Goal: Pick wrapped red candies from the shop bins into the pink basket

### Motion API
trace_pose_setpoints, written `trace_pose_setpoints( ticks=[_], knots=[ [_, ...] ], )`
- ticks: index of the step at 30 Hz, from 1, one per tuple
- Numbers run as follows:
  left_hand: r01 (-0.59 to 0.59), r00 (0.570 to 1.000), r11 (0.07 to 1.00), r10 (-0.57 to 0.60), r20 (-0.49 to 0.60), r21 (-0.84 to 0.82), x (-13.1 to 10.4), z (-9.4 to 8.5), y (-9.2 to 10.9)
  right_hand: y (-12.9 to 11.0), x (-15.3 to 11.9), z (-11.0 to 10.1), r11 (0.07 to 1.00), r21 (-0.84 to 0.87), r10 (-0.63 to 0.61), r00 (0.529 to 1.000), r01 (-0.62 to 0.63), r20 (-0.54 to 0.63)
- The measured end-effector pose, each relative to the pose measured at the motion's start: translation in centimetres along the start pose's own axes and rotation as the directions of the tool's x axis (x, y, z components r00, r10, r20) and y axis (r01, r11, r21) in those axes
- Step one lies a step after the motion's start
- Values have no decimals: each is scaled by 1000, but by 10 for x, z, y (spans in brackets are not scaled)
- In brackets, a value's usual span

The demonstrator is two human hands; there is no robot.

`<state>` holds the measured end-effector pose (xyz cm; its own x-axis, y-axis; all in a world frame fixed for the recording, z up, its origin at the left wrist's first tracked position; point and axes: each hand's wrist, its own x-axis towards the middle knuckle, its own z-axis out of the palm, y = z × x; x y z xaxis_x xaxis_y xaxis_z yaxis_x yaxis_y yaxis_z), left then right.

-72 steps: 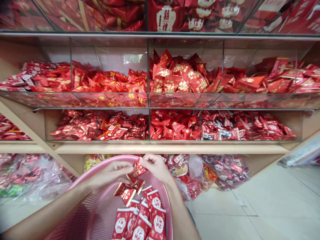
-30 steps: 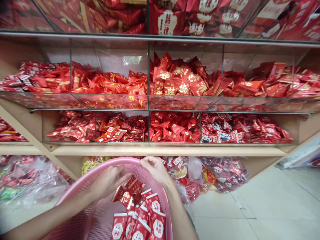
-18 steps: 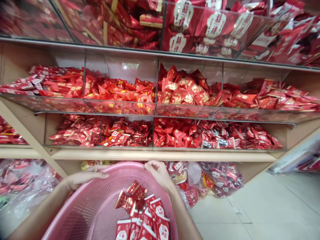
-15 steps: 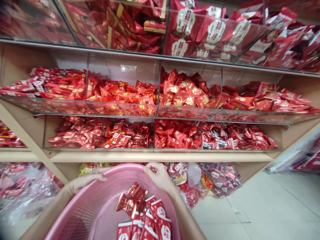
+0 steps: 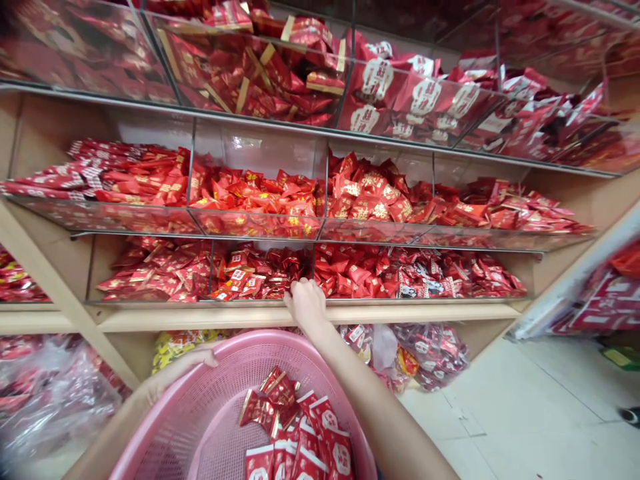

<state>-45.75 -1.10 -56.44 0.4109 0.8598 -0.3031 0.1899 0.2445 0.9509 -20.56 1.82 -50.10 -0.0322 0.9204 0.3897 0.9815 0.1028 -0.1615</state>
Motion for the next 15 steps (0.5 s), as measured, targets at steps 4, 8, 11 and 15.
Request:
trace_pose_setpoints(
  ticks=[4,8,11,15],
  knots=[
    [-12,1000,1000,12,18,-3,-2,2,5,3,0,-6,998,22,63,997,-62,-48],
    [-18,999,1000,18,51,-10,-5,3,7,10,-1,-15,955,297,89,975,-25,-205],
    [-34,998,999,35,46,-29,-3,2,3,13,-6,-19,735,677,149,983,-35,-111],
    [-34,998,999,36,48,-41,-1,1,-2,8,-26,-22,150,961,163,965,-232,207]
  ],
)
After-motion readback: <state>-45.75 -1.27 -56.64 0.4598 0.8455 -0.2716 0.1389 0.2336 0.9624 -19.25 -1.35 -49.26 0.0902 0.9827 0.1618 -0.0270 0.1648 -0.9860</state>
